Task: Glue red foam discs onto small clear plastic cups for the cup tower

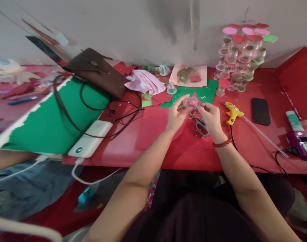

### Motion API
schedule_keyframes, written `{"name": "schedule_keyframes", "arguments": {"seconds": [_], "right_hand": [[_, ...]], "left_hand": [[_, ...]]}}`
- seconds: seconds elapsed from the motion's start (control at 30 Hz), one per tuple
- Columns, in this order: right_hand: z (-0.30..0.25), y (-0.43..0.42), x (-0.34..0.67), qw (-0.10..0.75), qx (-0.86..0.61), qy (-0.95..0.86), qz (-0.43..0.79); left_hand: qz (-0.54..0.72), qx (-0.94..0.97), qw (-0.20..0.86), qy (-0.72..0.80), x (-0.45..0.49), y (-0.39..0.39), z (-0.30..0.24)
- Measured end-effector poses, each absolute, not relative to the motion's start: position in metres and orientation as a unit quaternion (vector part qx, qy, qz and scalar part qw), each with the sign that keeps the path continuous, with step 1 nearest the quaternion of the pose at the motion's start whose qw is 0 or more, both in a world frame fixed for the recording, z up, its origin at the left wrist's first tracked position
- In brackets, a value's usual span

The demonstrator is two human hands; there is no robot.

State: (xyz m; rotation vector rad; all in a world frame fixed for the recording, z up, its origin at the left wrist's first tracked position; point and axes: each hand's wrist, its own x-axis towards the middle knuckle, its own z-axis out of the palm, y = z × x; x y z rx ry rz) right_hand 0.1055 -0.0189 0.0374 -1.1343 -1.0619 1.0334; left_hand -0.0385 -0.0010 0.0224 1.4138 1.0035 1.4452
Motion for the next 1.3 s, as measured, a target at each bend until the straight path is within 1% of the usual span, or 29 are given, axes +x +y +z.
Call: {"name": "schedule_keyframes", "arguments": {"seconds": [0.27, 0.47, 0.6, 0.8, 1.0, 1.07, 1.13, 1.3], "right_hand": [[0.044, -0.024, 0.108, 0.589, -0.470, -0.498, 0.429], [0.041, -0.023, 0.106, 0.592, -0.464, -0.501, 0.429], [0.040, -0.022, 0.106, 0.587, -0.501, -0.495, 0.399], [0.043, -0.024, 0.107, 0.579, -0.515, -0.502, 0.384], [0.038, -0.019, 0.109, 0.573, -0.509, -0.487, 0.419], [0.036, -0.018, 0.110, 0.572, -0.504, -0.490, 0.422], [0.036, -0.018, 0.111, 0.570, -0.504, -0.497, 0.418], [0.040, -0.020, 0.112, 0.569, -0.508, -0.499, 0.413]], "left_hand": [[0.597, 0.575, 0.369, 0.421, -0.039, -0.003, 0.023], [0.607, 0.605, 0.245, 0.454, -0.040, -0.007, 0.029], [0.594, 0.617, 0.212, 0.471, -0.038, -0.012, 0.034], [0.591, 0.629, 0.219, 0.455, -0.038, -0.011, 0.031], [0.591, 0.595, 0.323, 0.438, -0.040, -0.006, 0.029], [0.593, 0.583, 0.343, 0.436, -0.041, -0.005, 0.029], [0.594, 0.584, 0.347, 0.432, -0.041, -0.005, 0.029], [0.594, 0.603, 0.318, 0.427, -0.042, -0.006, 0.028]]}}
